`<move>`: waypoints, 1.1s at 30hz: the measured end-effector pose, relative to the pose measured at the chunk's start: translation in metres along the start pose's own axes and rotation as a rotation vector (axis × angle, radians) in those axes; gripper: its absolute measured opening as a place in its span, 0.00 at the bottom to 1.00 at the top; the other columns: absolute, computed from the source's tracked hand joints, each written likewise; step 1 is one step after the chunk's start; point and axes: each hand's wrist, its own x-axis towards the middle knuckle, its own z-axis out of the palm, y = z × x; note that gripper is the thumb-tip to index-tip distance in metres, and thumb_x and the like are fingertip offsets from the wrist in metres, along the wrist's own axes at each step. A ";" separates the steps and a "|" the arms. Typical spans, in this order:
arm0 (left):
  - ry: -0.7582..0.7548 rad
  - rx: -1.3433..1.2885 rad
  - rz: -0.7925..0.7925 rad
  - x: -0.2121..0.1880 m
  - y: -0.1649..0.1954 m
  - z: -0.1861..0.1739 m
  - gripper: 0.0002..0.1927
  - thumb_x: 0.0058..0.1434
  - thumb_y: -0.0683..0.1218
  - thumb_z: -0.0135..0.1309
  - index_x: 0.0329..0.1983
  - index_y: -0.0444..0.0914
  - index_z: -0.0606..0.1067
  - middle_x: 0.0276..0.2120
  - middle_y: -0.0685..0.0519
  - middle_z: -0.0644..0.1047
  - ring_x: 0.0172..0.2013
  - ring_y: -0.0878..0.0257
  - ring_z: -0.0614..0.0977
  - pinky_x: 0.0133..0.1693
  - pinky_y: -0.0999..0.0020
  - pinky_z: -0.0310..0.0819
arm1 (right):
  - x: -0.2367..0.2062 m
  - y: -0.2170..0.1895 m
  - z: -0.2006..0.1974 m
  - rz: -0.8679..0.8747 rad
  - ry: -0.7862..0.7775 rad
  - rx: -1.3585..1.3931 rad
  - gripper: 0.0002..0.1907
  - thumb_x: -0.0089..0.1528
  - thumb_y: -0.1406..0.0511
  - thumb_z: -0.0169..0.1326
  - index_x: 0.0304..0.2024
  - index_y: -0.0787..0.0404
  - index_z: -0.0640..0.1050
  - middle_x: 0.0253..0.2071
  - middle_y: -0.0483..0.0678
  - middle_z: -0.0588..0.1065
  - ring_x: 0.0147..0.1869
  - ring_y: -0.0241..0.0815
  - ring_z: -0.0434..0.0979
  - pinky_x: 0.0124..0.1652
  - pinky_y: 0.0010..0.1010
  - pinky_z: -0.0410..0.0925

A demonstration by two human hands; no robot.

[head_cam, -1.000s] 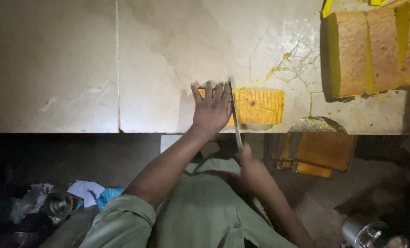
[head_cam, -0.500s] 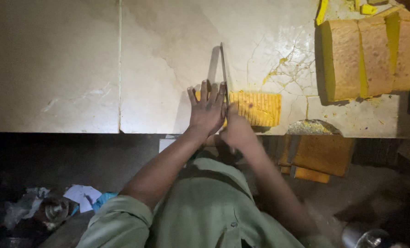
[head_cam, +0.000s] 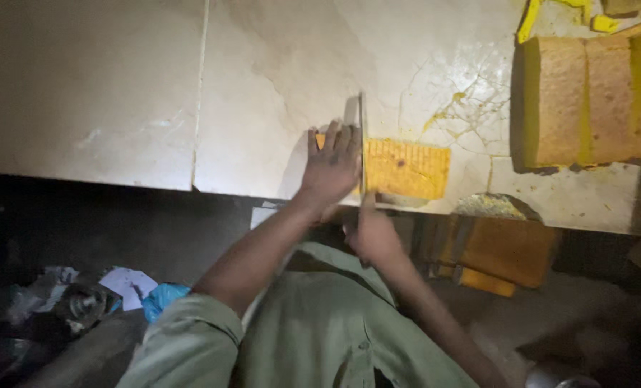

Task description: The person removes a rectangular yellow block from a metal tray, places it on a white work surface, and uses a long knife to cut it into strips. The person repeatedly slices the block into smaller pieces and stacks them on the table.

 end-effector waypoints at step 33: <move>-0.046 -0.103 0.029 0.000 -0.024 -0.001 0.31 0.68 0.52 0.45 0.69 0.29 0.61 0.67 0.37 0.63 0.72 0.37 0.54 0.69 0.39 0.49 | -0.056 -0.112 -0.070 0.052 0.005 0.003 0.32 0.56 0.70 0.56 0.59 0.70 0.57 0.42 0.73 0.75 0.49 0.76 0.76 0.46 0.57 0.70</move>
